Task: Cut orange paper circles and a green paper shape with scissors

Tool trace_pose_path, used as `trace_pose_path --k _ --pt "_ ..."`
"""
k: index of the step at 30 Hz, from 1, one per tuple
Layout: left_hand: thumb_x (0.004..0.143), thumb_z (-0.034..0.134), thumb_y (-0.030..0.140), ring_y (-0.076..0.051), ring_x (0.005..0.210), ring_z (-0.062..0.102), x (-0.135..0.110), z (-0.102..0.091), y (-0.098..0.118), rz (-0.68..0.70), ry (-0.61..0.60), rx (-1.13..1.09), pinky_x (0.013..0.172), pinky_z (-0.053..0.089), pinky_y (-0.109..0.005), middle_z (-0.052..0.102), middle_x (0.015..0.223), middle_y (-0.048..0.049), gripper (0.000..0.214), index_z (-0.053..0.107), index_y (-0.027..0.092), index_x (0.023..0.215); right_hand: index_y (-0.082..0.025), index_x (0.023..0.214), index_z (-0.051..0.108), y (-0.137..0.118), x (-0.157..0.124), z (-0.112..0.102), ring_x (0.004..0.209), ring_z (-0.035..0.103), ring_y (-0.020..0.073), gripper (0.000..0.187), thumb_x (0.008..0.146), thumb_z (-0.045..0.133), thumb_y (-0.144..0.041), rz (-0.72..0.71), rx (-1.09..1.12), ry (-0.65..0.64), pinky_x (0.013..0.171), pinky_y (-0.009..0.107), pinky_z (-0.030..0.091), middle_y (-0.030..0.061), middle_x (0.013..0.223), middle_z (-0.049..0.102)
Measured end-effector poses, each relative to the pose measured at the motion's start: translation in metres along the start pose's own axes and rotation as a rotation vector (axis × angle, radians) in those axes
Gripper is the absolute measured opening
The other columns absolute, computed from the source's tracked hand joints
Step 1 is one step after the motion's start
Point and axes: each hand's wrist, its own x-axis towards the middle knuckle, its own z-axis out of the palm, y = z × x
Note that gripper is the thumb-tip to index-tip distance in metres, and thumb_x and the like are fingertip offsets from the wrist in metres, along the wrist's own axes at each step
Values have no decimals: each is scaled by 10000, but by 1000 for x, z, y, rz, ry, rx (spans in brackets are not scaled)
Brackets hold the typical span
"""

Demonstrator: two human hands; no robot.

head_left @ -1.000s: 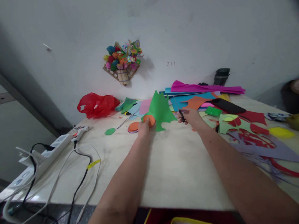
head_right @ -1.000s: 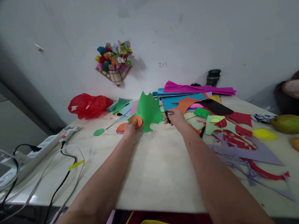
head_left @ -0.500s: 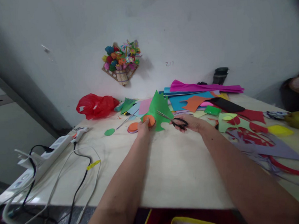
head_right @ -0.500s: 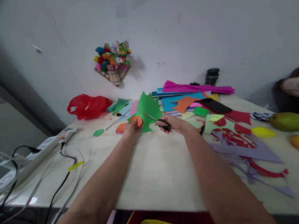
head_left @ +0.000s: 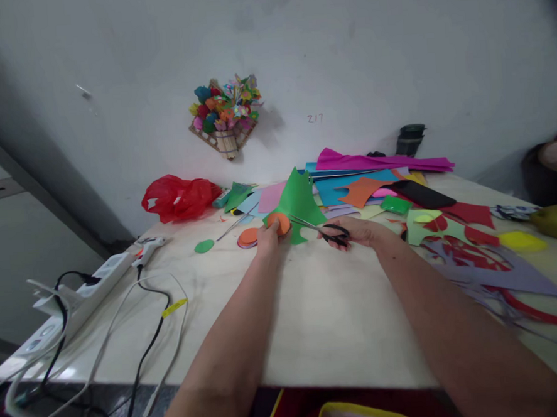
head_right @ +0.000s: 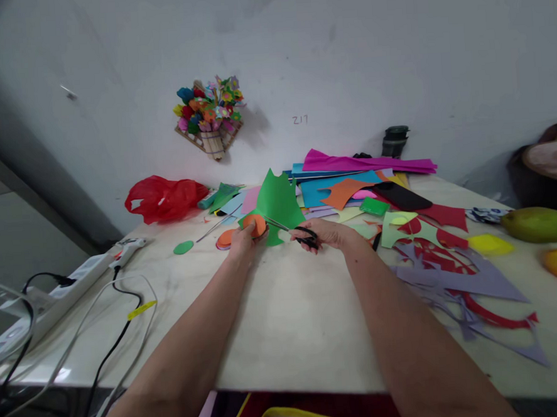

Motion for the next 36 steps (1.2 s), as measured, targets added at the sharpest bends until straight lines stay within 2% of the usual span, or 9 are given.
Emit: trace_pose_path --k 3,7,11,19,25,31,36 --pt "919 717 97 -207 744 733 -2 2 0 -16 -15 -8 766 642 -335 700 751 -51 113 647 167 971 -146 917 687 0 1 1 443 535 102 351 858 743 -487 -2 13 -12 398 211 386 -3 586 642" --pt "959 653 91 -169 681 704 -3 4 -2 -11 -36 10 762 641 -325 701 751 -44 65 633 150 939 -164 896 671 -1 4 6 427 536 102 352 842 746 -504 -3 -4 -5 392 208 371 -6 584 654" --pt "954 636 86 -182 693 702 -4 4 -4 0 -81 29 764 634 -331 714 774 -69 108 668 141 868 -182 840 647 -2 5 10 436 558 117 367 817 778 -524 6 -36 18 388 212 355 11 588 668" --pt "938 667 85 -185 716 717 -1 3 -10 2 -124 39 817 632 -352 735 800 -81 85 683 112 859 -183 829 655 -5 7 17 462 577 122 386 819 789 -545 4 -8 50 390 204 335 21 588 675" --pt "878 727 68 -205 738 736 -1 4 -12 -11 -132 14 807 647 -371 730 763 -69 75 683 127 869 -186 792 637 -11 8 28 438 549 109 398 811 791 -553 -26 -8 92 390 206 338 9 566 661" --pt "906 683 56 -220 743 751 -6 7 -10 -11 -113 -7 824 653 -396 738 762 -86 73 691 111 858 -182 725 611 -11 10 32 438 548 100 451 787 833 -570 -53 -8 123 388 207 353 16 572 660" --pt "887 715 56 -210 717 748 -5 8 -11 -20 -120 -27 772 650 -360 738 760 -79 67 685 112 867 -188 700 590 -5 16 33 440 552 100 507 762 844 -622 -68 -10 146 381 209 352 8 569 647"
